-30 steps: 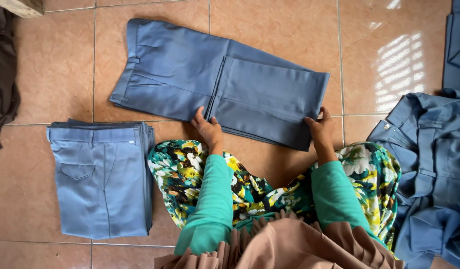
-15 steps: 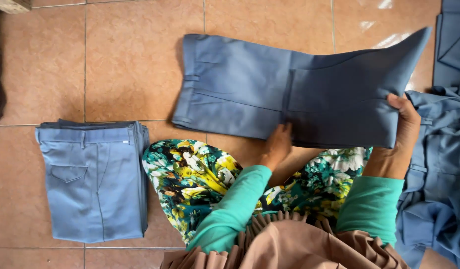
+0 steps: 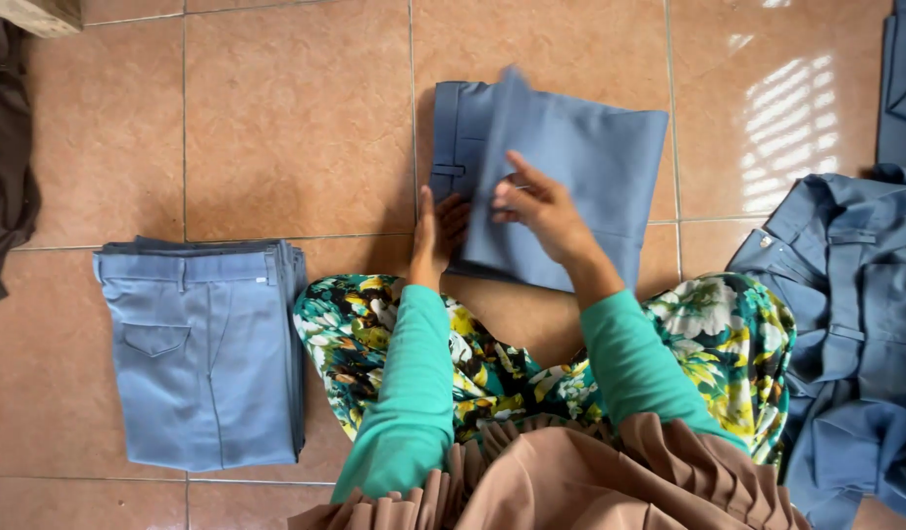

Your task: Folding blue trousers into neat rectangles and stacking them on the floor.

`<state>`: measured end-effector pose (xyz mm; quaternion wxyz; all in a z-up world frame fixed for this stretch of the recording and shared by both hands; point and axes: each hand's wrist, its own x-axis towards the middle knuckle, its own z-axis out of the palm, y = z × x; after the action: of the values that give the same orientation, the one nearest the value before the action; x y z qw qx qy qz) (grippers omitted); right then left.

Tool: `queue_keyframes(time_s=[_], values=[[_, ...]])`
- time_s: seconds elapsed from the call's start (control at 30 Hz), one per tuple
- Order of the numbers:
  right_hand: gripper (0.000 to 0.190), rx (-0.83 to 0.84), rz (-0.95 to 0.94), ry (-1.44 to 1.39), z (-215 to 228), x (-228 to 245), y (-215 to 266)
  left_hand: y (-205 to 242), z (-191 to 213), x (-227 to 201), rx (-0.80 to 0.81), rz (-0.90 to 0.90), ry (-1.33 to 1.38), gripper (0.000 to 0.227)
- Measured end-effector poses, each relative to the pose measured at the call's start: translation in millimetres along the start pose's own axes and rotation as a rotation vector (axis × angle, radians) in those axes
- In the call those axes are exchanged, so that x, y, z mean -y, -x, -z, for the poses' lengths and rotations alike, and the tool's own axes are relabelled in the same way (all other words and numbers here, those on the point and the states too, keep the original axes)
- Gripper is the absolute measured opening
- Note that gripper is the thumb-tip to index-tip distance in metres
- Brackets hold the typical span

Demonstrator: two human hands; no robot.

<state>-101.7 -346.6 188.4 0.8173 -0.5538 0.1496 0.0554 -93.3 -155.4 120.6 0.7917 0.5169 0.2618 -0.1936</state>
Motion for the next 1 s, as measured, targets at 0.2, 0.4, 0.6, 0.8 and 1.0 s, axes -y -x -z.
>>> queue_keyframes(time_s=[0.2, 0.4, 0.6, 0.8, 1.0], values=[[0.048, 0.063, 0.237, 1.003, 36, -50, 17, 3, 11, 1, -0.172, 0.104, -0.267, 0.102], [0.078, -0.128, 0.326, 1.610, 73, -79, 82, -88, 84, 60, -0.422, -0.340, -0.891, 0.060], [0.114, 0.159, 0.046, 1.722, 66, -66, 76, -57, 76, 53, -0.462, -0.122, -1.257, 0.090], [0.124, 0.199, 0.033, 1.713, 90, -62, 62, -4, 54, 29, -0.257, -0.051, -1.049, 0.077], [0.123, 0.181, 0.084, 1.666, 100, -73, 60, 126, -9, -49, -0.215, 0.130, -0.241, 0.105]])
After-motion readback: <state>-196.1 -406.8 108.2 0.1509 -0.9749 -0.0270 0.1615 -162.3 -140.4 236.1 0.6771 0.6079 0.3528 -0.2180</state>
